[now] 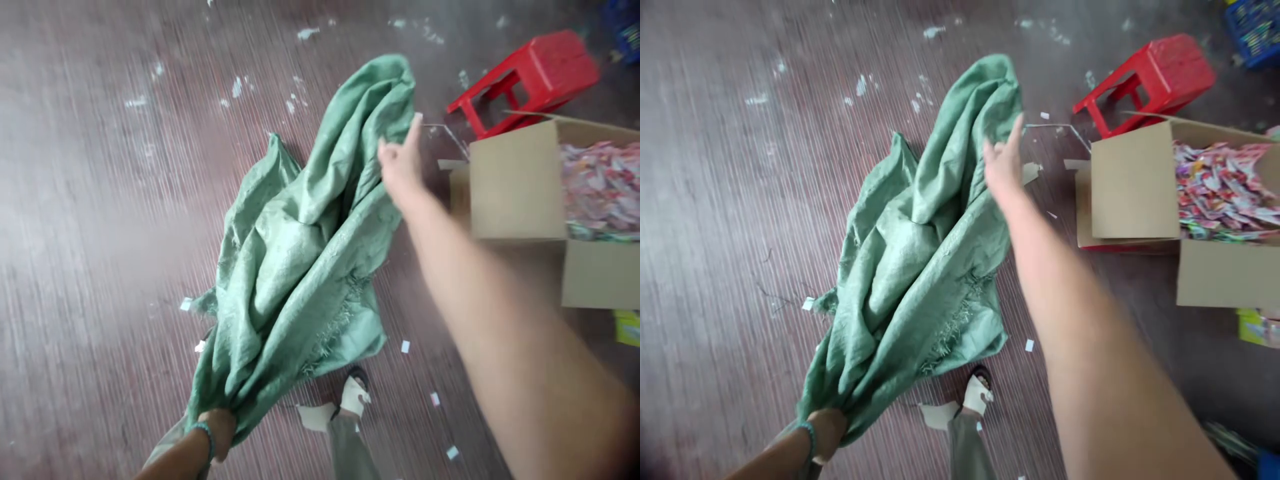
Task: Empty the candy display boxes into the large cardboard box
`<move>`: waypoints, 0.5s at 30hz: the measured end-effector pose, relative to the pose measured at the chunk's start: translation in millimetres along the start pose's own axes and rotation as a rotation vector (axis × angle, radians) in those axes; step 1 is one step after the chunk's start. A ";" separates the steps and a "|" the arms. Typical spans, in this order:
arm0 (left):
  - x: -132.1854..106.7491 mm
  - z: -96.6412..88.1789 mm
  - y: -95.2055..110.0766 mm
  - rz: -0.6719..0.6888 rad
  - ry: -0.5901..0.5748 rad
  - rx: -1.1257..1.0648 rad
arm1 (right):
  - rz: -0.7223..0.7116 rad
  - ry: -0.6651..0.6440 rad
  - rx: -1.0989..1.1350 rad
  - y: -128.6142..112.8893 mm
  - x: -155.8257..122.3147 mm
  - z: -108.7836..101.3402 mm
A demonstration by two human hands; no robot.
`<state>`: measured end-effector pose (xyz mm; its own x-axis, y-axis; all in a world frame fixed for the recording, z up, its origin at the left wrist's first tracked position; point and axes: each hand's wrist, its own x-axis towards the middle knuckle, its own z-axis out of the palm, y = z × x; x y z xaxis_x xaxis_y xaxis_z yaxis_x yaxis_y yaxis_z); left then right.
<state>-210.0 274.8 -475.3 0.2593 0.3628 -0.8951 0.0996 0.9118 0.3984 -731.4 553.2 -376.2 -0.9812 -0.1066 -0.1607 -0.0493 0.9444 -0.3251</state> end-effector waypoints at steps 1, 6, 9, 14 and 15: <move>-8.5 -14.6 7.4 0.055 0.024 -0.015 | 0.037 -0.004 -0.013 -2.3 -27.0 22.6; -34.7 -165.8 27.8 0.230 0.780 -0.047 | -0.127 -0.657 -0.336 18.4 -166.4 145.0; -3.2 -267.2 28.0 0.232 1.229 0.122 | 0.053 -0.870 -0.411 49.2 -232.4 194.2; 65.6 -315.6 -36.9 -0.031 0.944 0.281 | 0.188 -0.952 -0.527 129.9 -335.5 188.7; 66.9 -307.9 -63.1 -0.097 0.937 0.287 | 0.246 -0.977 -0.570 149.6 -357.3 175.1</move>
<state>-494.8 300.8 -622.0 -0.6167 0.4080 -0.6732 0.3421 0.9091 0.2377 -355.5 678.2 -530.6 -0.4257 0.1392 -0.8941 -0.1978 0.9499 0.2421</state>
